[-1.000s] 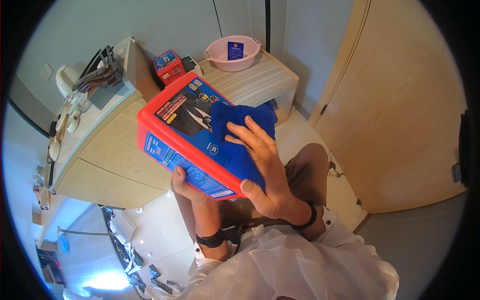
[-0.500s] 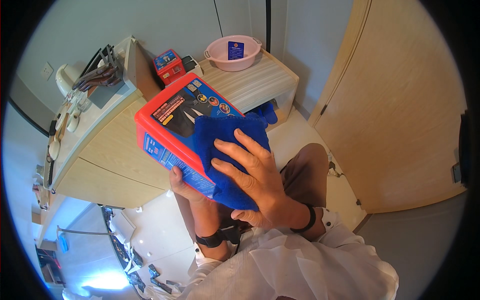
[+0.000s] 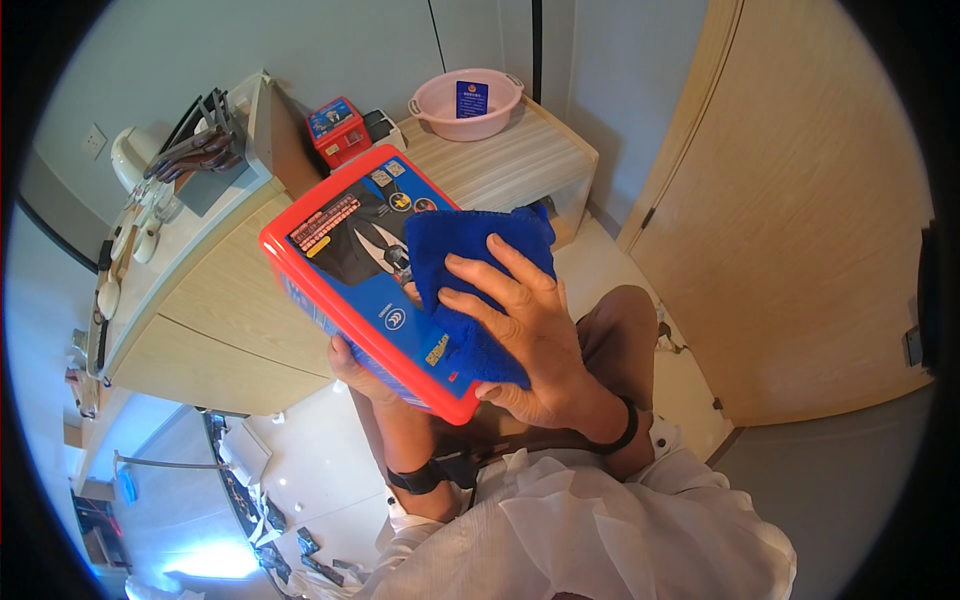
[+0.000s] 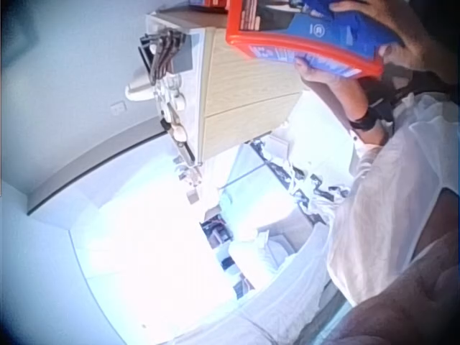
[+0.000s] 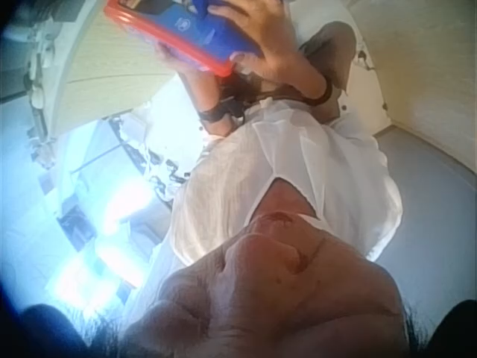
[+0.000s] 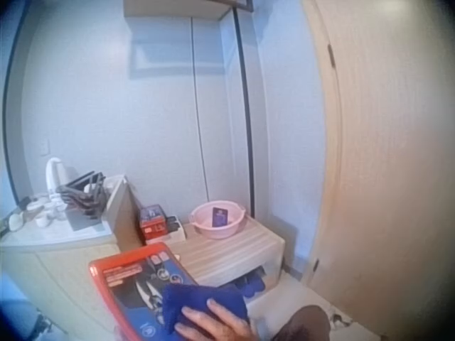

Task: Cleaning and wiping down various plastic containers and electronics with a cloth.

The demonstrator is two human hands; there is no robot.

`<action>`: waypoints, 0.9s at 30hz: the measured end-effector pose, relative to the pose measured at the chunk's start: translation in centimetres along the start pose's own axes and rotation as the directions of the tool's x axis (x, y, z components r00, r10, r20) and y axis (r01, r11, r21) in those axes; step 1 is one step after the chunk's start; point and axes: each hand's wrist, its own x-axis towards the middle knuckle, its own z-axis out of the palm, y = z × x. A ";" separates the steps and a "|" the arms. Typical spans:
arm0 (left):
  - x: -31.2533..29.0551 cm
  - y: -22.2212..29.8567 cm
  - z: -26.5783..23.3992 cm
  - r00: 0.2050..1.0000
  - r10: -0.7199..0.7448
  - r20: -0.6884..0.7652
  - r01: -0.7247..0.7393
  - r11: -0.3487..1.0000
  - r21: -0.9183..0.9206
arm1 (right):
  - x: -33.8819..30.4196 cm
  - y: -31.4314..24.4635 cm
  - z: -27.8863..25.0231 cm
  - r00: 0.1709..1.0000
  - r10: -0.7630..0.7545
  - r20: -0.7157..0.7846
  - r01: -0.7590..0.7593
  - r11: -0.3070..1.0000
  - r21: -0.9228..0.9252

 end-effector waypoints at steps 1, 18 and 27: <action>0.1 0.0 0.3 0.998 -0.013 0.067 0.015 1.000 -0.028 | 0.0 0.1 -0.2 1.000 0.001 -0.001 -0.001 1.000 0.000; -0.4 0.5 0.7 0.978 -0.180 -0.104 0.174 0.982 -0.069 | 1.2 0.7 -1.4 0.994 -0.027 0.107 0.030 0.999 -0.033; -0.4 0.5 0.7 0.976 -0.207 -0.068 0.199 0.974 -0.105 | 1.8 1.1 -1.4 0.997 -0.020 0.069 0.023 0.999 -0.038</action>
